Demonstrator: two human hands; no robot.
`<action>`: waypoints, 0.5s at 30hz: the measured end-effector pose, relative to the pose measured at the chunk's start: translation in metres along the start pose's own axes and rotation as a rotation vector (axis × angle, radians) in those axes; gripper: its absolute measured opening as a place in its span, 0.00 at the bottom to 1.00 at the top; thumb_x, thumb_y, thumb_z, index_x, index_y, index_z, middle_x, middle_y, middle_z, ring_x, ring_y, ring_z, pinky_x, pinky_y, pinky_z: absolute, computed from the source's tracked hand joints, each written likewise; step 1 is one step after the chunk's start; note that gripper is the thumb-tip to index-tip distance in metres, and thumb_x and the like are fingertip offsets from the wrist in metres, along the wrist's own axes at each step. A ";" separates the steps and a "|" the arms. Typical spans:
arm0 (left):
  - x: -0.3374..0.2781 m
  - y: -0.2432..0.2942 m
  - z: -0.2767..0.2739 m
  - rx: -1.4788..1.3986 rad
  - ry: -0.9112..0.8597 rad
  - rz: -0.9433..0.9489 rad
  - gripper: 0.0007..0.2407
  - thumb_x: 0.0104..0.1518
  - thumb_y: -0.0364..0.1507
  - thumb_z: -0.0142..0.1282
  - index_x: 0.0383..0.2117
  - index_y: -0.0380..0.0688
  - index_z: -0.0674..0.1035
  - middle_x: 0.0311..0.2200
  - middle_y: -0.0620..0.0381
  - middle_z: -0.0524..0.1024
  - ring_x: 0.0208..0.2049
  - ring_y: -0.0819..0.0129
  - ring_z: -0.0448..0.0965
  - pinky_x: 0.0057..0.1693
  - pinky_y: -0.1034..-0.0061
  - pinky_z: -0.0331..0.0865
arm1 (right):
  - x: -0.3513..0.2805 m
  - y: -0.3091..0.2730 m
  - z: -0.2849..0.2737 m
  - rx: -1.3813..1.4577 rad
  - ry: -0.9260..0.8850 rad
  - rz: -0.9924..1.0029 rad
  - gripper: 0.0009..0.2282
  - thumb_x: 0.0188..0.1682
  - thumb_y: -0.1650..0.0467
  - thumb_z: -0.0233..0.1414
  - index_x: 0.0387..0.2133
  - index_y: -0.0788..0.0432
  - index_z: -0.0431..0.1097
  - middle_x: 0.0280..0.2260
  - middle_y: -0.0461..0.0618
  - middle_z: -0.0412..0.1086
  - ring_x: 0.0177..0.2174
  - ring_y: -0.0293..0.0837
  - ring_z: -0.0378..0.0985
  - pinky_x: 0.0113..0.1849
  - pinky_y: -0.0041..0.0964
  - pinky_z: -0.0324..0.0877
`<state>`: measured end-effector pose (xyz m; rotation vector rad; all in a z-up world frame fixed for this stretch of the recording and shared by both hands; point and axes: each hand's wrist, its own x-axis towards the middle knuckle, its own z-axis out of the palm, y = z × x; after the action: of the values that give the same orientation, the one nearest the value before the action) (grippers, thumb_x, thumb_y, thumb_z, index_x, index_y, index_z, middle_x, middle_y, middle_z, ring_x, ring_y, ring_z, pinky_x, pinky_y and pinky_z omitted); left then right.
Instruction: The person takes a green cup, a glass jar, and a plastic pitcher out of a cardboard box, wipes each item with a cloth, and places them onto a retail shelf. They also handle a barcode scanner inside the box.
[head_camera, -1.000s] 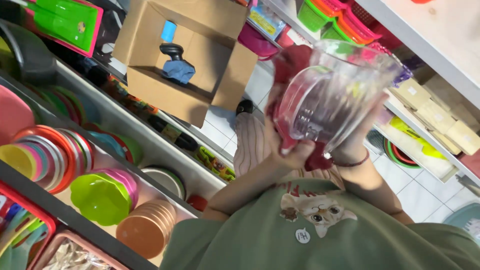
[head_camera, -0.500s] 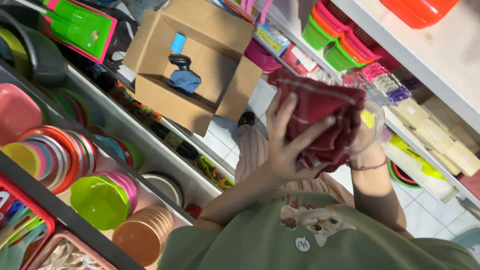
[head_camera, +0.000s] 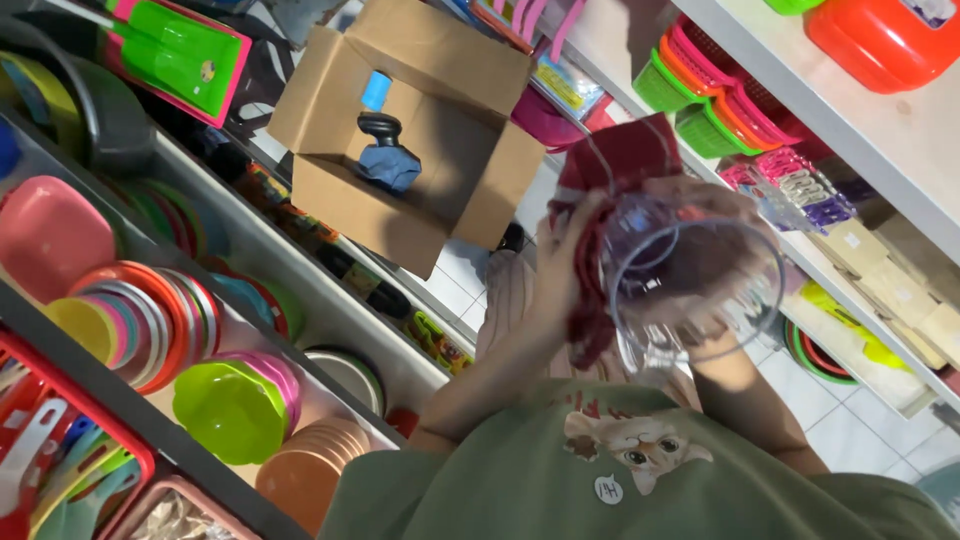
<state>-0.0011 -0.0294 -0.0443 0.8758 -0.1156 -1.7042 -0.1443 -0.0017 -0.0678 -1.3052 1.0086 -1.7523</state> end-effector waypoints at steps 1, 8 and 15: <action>0.007 0.005 -0.004 0.063 0.044 0.013 0.13 0.61 0.30 0.62 0.47 0.36 0.75 0.42 0.53 0.78 0.43 0.69 0.78 0.51 0.73 0.72 | -0.021 0.033 -0.023 0.112 0.074 0.130 0.39 0.40 0.61 0.72 0.63 0.54 0.56 0.53 0.51 0.66 0.53 0.47 0.72 0.58 0.49 0.72; 0.024 0.067 0.000 0.554 -0.187 0.328 0.12 0.59 0.29 0.64 0.44 0.36 0.79 0.35 0.61 0.82 0.36 0.78 0.80 0.46 0.80 0.74 | 0.022 0.012 0.017 0.308 0.270 -0.026 0.42 0.34 0.59 0.75 0.60 0.47 0.55 0.57 0.47 0.61 0.55 0.51 0.70 0.59 0.58 0.72; 0.163 0.079 -0.144 1.554 0.202 0.508 0.19 0.52 0.39 0.64 0.48 0.46 0.80 0.33 0.46 0.83 0.36 0.48 0.84 0.42 0.57 0.75 | 0.052 -0.024 -0.005 -0.284 0.090 -0.176 0.47 0.33 0.59 0.74 0.65 0.56 0.53 0.59 0.52 0.62 0.56 0.49 0.70 0.59 0.45 0.69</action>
<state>0.1379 -0.1471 -0.1873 1.8721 -1.5117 -0.7875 -0.1632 -0.0359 -0.0258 -1.5418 1.2630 -1.8621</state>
